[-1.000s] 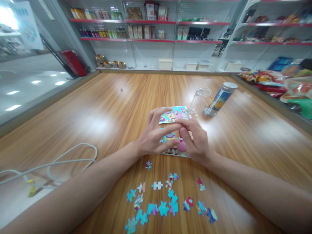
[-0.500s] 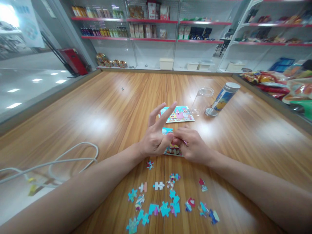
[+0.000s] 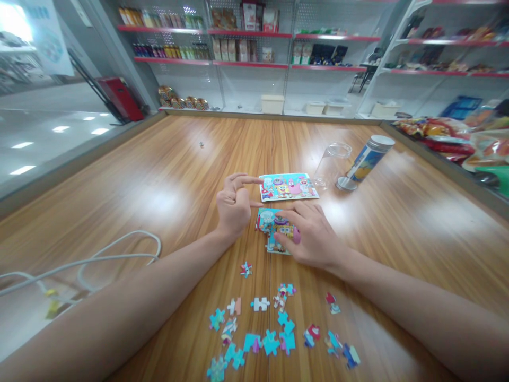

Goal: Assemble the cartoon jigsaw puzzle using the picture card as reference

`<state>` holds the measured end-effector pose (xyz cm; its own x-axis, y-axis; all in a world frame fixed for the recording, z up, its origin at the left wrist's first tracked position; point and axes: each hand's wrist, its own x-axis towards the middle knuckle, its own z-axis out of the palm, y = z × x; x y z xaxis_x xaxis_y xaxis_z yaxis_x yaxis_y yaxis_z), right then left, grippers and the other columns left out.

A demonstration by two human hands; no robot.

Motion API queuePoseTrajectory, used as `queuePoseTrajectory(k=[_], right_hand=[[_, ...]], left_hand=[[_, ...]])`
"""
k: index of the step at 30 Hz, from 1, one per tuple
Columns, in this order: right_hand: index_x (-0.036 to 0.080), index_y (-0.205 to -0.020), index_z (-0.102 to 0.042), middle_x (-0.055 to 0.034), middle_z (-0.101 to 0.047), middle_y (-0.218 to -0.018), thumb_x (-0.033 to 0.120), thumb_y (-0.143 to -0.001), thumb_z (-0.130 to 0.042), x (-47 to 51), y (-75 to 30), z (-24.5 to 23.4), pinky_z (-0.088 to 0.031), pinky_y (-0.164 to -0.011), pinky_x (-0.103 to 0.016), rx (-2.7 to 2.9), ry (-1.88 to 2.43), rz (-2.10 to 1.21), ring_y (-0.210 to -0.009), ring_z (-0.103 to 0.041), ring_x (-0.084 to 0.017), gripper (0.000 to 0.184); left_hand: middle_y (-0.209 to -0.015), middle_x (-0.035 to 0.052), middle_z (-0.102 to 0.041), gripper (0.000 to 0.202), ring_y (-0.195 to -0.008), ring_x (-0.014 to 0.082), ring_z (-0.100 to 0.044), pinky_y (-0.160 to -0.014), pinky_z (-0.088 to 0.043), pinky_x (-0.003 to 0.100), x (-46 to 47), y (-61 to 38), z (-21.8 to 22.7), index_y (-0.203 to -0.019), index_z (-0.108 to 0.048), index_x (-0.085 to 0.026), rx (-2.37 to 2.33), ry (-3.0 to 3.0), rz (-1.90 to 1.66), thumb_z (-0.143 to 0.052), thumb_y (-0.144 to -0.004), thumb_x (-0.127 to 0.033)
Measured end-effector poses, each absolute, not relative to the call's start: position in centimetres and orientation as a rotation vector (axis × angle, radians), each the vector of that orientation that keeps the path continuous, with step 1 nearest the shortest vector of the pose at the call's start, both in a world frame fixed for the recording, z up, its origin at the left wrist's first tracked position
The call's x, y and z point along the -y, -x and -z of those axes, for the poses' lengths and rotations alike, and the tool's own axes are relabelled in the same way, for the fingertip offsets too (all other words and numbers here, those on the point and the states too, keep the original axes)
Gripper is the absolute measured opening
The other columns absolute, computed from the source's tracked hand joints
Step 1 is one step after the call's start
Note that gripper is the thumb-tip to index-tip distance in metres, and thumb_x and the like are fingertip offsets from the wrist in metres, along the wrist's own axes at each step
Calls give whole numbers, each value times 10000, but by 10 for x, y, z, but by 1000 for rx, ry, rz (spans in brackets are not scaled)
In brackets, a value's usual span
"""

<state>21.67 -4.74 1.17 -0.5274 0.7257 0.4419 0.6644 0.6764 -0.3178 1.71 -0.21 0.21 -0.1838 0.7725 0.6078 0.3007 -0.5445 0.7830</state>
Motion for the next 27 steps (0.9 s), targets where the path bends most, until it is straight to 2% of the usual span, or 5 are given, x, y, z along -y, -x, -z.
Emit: queuePoseTrajectory(k=[3,5,13,22,27], right_hand=[[192,-1139,-682,-122,-633,-1159,325,-813,-751,48,-217,-11,-417,-901,-464,2416,1071,-226,-1055,-570,-302,359],[203,-1148,-683,-117,-628,-1188,299,-810,-753,47,-217,-10,-417,-910,-465,2428,1050,-270,-1071,-566,-298,358],[200,-1124,-678,-114,-649,-1182,253,-803,-741,46,-219,-10,-413,-914,-465,2397,975,-257,-1086,-573,-299,332],[209,-885,-650,6,-616,-673,148,-862,-567,55,-216,-17,-370,-707,-370,2467,384,-204,-648,-538,-167,106],[226,-837,-644,26,-600,-615,170,-856,-561,63,-213,-17,-361,-702,-366,2646,156,-382,-625,-530,-160,102]], left_hand=[[-968,74,-720,307,-1053,201,-620,-487,-560,186,-4,-17,3,-730,-745,-155,-1227,-1395,-1753,-441,-774,-157],[-905,68,-708,269,-913,176,-662,-403,-505,147,-4,-18,3,-764,-724,-136,-1192,-1305,-1716,-459,-745,-173],[-447,-48,-463,172,-340,51,-401,-329,-302,162,6,-24,-10,-543,-446,-179,-1066,-1280,-1605,-463,-713,-163],[-452,-36,-408,249,-389,45,-330,-390,-217,188,6,-24,-11,-499,-455,-164,-991,-1493,-1299,-480,-743,-204],[-479,-22,-439,336,-428,53,-357,-418,-231,199,-1,-23,-4,-465,-464,-156,-1014,-1716,-1108,-491,-787,-248]])
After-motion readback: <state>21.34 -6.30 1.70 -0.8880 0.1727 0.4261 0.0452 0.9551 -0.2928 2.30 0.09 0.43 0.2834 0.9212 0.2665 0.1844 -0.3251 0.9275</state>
